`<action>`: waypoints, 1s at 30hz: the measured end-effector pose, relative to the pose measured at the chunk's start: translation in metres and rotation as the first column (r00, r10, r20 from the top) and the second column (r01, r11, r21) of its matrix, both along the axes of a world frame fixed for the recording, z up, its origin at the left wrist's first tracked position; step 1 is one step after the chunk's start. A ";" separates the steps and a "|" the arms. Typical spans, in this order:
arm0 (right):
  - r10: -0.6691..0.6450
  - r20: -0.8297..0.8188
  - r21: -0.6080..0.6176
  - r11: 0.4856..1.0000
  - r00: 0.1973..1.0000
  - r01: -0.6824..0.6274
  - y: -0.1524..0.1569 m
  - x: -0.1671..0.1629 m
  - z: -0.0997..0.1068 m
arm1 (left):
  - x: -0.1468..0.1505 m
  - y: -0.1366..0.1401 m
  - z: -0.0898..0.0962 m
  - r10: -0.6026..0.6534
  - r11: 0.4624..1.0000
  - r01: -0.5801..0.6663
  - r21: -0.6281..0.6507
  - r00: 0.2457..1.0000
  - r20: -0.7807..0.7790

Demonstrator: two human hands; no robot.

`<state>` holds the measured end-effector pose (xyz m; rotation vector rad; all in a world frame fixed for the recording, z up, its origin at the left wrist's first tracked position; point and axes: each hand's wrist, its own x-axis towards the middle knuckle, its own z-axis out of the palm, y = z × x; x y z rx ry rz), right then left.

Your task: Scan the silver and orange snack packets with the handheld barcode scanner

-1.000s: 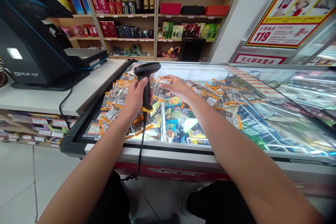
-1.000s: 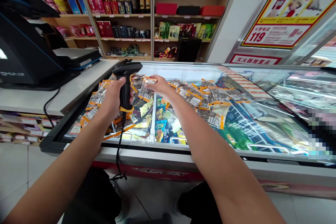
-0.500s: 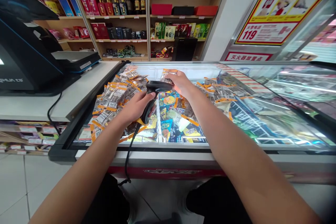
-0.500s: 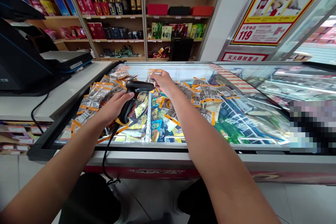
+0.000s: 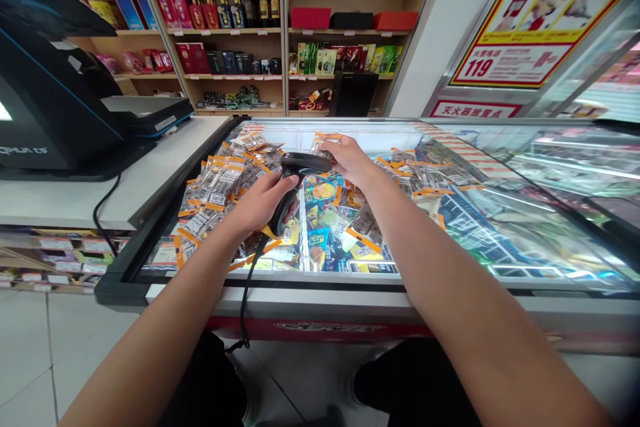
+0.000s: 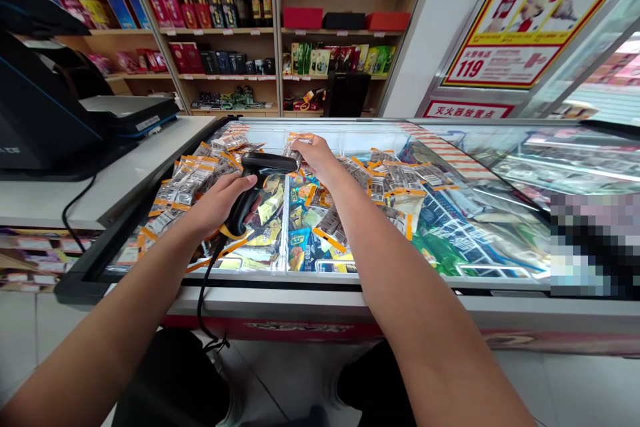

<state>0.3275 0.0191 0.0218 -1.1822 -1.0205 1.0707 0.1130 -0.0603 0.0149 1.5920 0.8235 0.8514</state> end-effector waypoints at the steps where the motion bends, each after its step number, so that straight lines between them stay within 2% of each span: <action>1: 0.000 0.009 0.002 1.000 1.000 0.000 0.001 0.001 -0.001 | 0.000 0.000 0.000 0.001 1.000 -0.001 0.002 1.000 0.001; 4: -0.021 0.170 -0.005 1.000 0.985 0.023 0.006 0.008 -0.007 | 0.000 0.000 -0.001 0.022 1.000 -0.022 -0.001 0.999 0.032; 6: -0.113 0.416 0.012 0.993 0.903 0.119 0.009 0.014 -0.012 | 0.000 0.001 0.000 0.045 0.999 -0.045 -0.001 0.996 0.083; 7: -0.183 0.546 0.053 0.981 0.817 0.184 0.009 0.016 -0.013 | 0.000 0.002 0.001 0.063 0.998 -0.063 0.000 0.991 0.120; 9: -0.329 0.737 0.203 0.941 0.590 0.271 0.006 0.015 -0.013 | -0.001 0.003 0.003 0.117 0.993 -0.122 0.008 0.971 0.206; 10: -0.377 0.788 0.278 0.923 0.486 0.266 0.003 0.010 -0.011 | -0.002 0.004 0.004 0.148 0.988 -0.156 0.012 0.956 0.255; 11: -0.388 0.822 0.322 0.920 0.416 0.222 -0.002 0.004 -0.008 | -0.003 0.005 0.006 0.174 0.982 -0.187 0.014 0.937 0.302; 12: -0.349 0.854 0.316 0.937 0.385 0.148 -0.007 -0.005 -0.004 | -0.004 0.005 0.007 0.194 0.977 -0.211 0.014 0.919 0.343; 13: -0.244 0.888 0.248 0.968 0.390 0.039 -0.014 -0.016 0.000 | -0.004 0.006 0.008 0.209 0.973 -0.230 0.013 0.902 0.377; 14: -0.066 0.910 0.119 0.987 0.409 -0.104 -0.021 -0.028 0.004 | -0.005 0.006 0.010 0.220 0.969 -0.245 0.010 0.886 0.408; 15: 0.150 0.900 -0.039 0.963 0.410 -0.266 -0.027 -0.039 0.007 | -0.005 0.006 0.011 0.227 0.966 -0.257 0.009 0.871 0.436; 16: 0.336 0.866 -0.163 0.890 0.370 -0.426 -0.034 -0.051 0.009 | -0.005 0.006 0.012 0.231 0.964 -0.265 0.010 0.858 0.459; 18: 0.507 0.810 -0.276 0.773 0.294 -0.571 -0.043 -0.070 0.008 | -0.004 0.005 0.013 0.231 0.960 -0.279 0.021 0.835 0.499; 19: 0.531 0.801 -0.289 0.747 0.276 -0.599 -0.046 -0.077 0.005 | -0.004 0.005 0.013 0.230 0.959 -0.283 0.027 0.827 0.512; 24: 0.557 0.778 -0.279 0.722 0.291 -0.633 -0.045 -0.091 -0.011 | -0.004 0.004 0.012 0.256 0.949 -0.314 0.031 0.823 0.507; 28: 0.630 0.713 -0.363 0.706 0.307 -0.608 -0.043 -0.081 -0.005 | -0.003 0.003 0.013 0.270 0.946 -0.324 0.026 0.828 0.492; 30: 0.710 0.597 -0.427 0.675 0.374 -0.602 -0.043 -0.070 0.002 | -0.003 0.003 0.015 0.271 0.946 -0.323 0.021 0.827 0.493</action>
